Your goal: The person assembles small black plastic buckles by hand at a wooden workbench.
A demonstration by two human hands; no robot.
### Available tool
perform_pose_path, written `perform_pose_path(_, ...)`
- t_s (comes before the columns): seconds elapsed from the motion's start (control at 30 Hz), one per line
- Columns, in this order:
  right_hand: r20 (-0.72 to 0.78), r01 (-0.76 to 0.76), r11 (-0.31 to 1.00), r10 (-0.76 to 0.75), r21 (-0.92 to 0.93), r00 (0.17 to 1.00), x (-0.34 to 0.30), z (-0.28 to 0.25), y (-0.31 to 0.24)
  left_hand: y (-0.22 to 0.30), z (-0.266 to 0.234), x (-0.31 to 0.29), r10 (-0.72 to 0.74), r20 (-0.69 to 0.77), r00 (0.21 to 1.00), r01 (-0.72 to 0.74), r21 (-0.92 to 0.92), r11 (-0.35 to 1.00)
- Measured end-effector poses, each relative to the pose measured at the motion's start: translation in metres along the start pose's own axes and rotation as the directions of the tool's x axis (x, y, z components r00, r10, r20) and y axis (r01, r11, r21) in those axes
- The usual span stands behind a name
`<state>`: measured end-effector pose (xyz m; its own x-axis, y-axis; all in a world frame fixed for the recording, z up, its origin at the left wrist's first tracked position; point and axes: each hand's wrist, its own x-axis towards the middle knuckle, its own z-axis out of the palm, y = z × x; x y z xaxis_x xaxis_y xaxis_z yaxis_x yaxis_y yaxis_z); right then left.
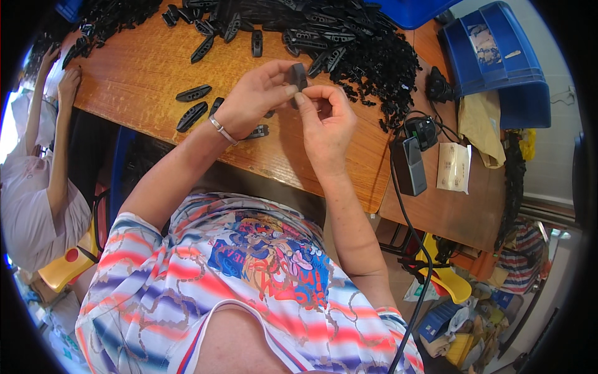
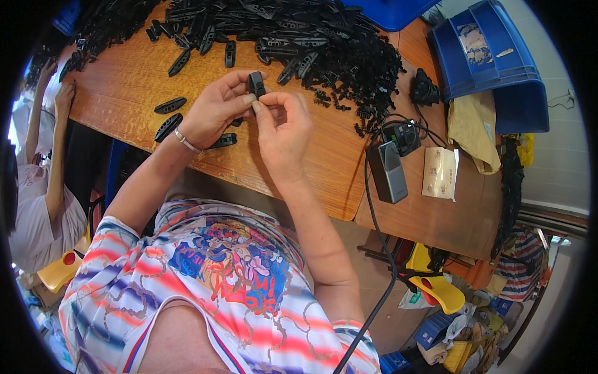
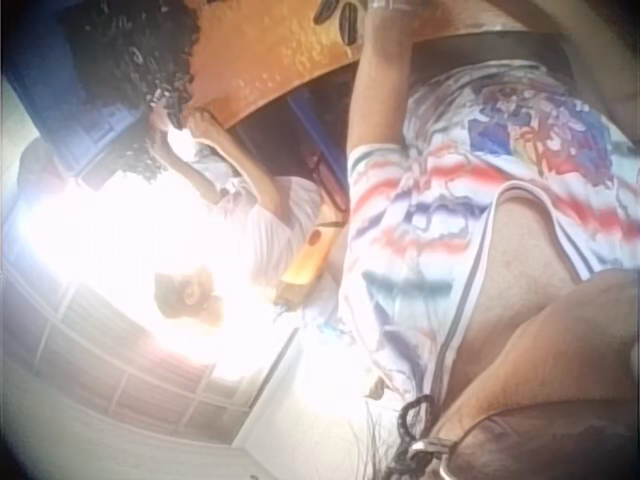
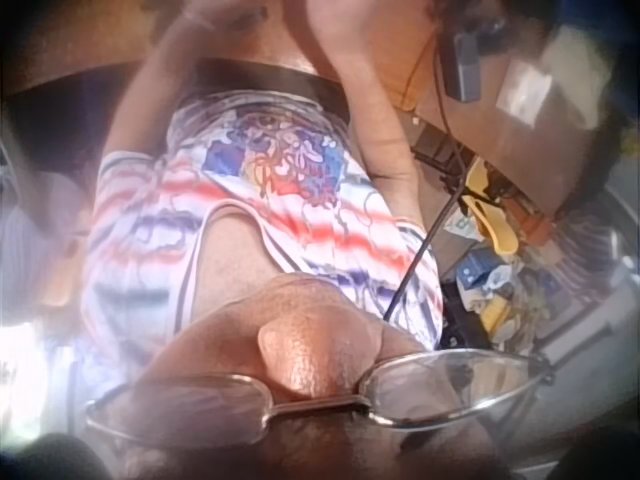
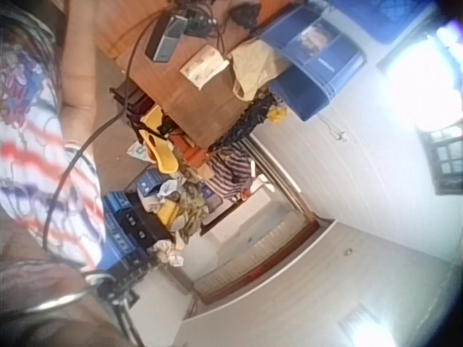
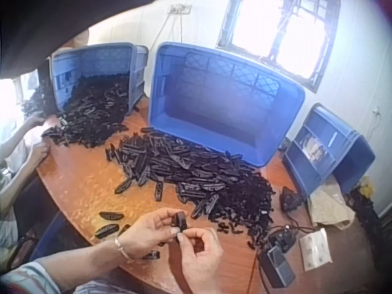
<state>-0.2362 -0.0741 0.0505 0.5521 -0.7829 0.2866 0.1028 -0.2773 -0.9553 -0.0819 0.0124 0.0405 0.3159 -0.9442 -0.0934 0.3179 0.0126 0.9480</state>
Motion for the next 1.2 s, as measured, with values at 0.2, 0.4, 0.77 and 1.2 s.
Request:
perform_pose_path(0.2,0.034,-0.089,0.994,0.091,-0.062,0.995,0.004,-0.003,0.009,0.002,0.011,-0.008,0.05,0.005,0.999,-0.05,-0.064,0.997)
perform_pose_path(0.4,0.04,0.085,0.949,-0.076,-0.304,0.996,-0.011,0.015,0.015,-0.003,0.002,-0.018,0.064,-0.101,0.993,-0.056,0.08,0.995)
perform_pose_path(0.77,0.299,0.228,0.885,-0.107,-0.407,0.948,0.007,-0.026,0.021,0.03,-0.077,-0.148,-0.082,-0.386,0.919,0.071,-0.041,0.997)
perform_pose_path(1.2,0.163,0.18,0.557,-0.08,-0.811,0.983,0.048,-0.102,0.069,-0.023,-0.191,-0.295,0.148,-0.493,0.857,0.508,0.857,-0.089)
